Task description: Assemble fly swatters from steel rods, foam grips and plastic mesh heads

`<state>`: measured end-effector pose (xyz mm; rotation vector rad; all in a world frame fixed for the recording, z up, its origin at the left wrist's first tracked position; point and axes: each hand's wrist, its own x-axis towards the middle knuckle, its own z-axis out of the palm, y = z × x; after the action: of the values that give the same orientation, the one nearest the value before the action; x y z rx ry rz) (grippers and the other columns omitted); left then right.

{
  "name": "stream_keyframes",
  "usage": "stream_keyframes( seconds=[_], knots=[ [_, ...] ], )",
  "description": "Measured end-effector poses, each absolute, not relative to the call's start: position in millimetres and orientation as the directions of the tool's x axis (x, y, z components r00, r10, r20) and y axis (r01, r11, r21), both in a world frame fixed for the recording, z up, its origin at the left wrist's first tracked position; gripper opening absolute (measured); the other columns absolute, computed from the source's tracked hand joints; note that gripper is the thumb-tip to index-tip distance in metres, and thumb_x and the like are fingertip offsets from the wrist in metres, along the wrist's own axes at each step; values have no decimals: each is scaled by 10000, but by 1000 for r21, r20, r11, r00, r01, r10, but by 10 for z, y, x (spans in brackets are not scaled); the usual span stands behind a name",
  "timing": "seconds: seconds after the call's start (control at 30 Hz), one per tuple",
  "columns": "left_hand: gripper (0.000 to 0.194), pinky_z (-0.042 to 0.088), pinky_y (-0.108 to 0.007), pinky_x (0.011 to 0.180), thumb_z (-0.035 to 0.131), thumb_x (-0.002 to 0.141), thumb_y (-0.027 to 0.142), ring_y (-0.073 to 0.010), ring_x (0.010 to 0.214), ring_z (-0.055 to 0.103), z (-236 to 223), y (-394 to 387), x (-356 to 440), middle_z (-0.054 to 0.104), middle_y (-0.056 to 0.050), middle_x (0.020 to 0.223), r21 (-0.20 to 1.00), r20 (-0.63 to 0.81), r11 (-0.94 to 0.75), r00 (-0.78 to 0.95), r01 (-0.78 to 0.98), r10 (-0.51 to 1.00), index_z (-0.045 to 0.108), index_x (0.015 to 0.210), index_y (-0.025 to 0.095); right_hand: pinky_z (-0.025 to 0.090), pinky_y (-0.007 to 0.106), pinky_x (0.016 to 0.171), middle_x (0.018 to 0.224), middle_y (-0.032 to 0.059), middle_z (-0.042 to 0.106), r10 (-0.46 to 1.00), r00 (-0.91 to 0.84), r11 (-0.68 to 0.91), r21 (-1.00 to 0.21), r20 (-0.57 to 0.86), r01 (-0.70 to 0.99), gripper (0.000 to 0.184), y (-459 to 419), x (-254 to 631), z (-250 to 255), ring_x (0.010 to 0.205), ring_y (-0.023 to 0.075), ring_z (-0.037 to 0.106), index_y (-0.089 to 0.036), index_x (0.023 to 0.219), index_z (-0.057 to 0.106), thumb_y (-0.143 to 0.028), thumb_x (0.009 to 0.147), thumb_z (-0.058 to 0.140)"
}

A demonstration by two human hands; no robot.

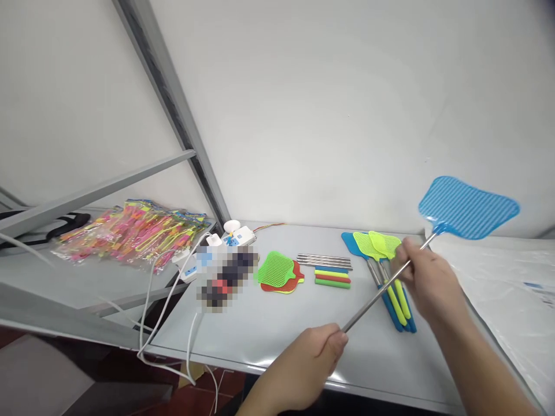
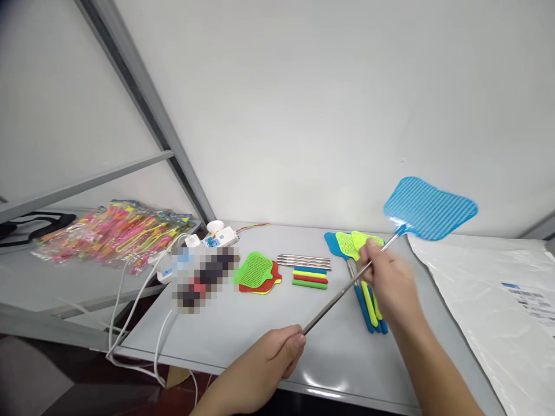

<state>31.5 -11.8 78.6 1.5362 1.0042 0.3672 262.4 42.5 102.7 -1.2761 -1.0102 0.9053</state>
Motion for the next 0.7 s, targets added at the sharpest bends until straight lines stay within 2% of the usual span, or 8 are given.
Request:
stream_keyframes(
  seconds=[0.07, 0.17, 0.27, 0.33, 0.43, 0.57, 0.7],
  knots=[
    [460, 289, -259, 597, 286, 952, 582, -133, 639, 368, 824, -107, 287, 424, 36, 671, 911, -296, 49, 568, 409, 768, 430, 724, 209, 203, 242, 422, 459, -73, 270, 909, 394, 170, -984, 139, -45, 402, 502, 2702, 1138, 453, 102, 243, -211, 654, 520, -550, 870, 540],
    [436, 302, -256, 630, 287, 968, 534, -134, 665, 399, 876, -59, 255, 439, 37, 680, 908, -278, 18, 568, 420, 774, 427, 716, 206, 238, 240, 430, 450, -71, 269, 928, 350, 174, -979, 127, -105, 434, 390, 2509, 1106, 447, 110, 266, -224, 654, 492, -585, 894, 466],
    [419, 315, -255, 648, 273, 979, 492, -141, 687, 425, 875, -24, 232, 452, 29, 691, 905, -277, 4, 583, 425, 764, 442, 725, 204, 184, 238, 420, 422, -66, 321, 993, 120, -10, -1000, -11, -5, 476, 161, 2244, 910, 410, 97, 265, -209, 671, 520, -625, 888, 442],
    [410, 312, -259, 643, 289, 971, 504, -151, 696, 430, 853, -19, 219, 466, 21, 706, 879, -287, -16, 556, 476, 780, 451, 739, 207, 195, 239, 428, 414, -71, 315, 996, 86, -40, -999, -37, 26, 480, 83, 2229, 821, 408, 95, 259, -202, 712, 560, -627, 894, 430],
    [401, 296, -268, 633, 316, 957, 532, -163, 697, 432, 827, -21, 188, 480, 14, 720, 817, -304, -54, 508, 574, 806, 452, 752, 215, 213, 249, 428, 438, -64, 329, 971, 237, 17, -998, 31, 62, 459, 145, 2505, 855, 425, 97, 266, -196, 705, 575, -603, 889, 471],
    [384, 284, -265, 616, 343, 954, 518, -162, 690, 442, 812, 1, 102, 486, 18, 716, 797, -315, -82, 527, 598, 790, 451, 742, 217, 232, 256, 437, 445, -63, 295, 869, 464, 204, -979, 171, -22, 412, 344, 2985, 1060, 442, 99, 277, -203, 633, 512, -519, 898, 519],
    [383, 275, -258, 608, 348, 956, 514, -153, 686, 448, 791, 35, 63, 497, 25, 714, 797, -321, -80, 532, 598, 783, 456, 744, 214, 242, 256, 446, 432, -62, 293, 874, 455, 250, -962, 174, -112, 377, 360, 2977, 1071, 449, 105, 277, -209, 667, 530, -498, 908, 505]
  ],
)
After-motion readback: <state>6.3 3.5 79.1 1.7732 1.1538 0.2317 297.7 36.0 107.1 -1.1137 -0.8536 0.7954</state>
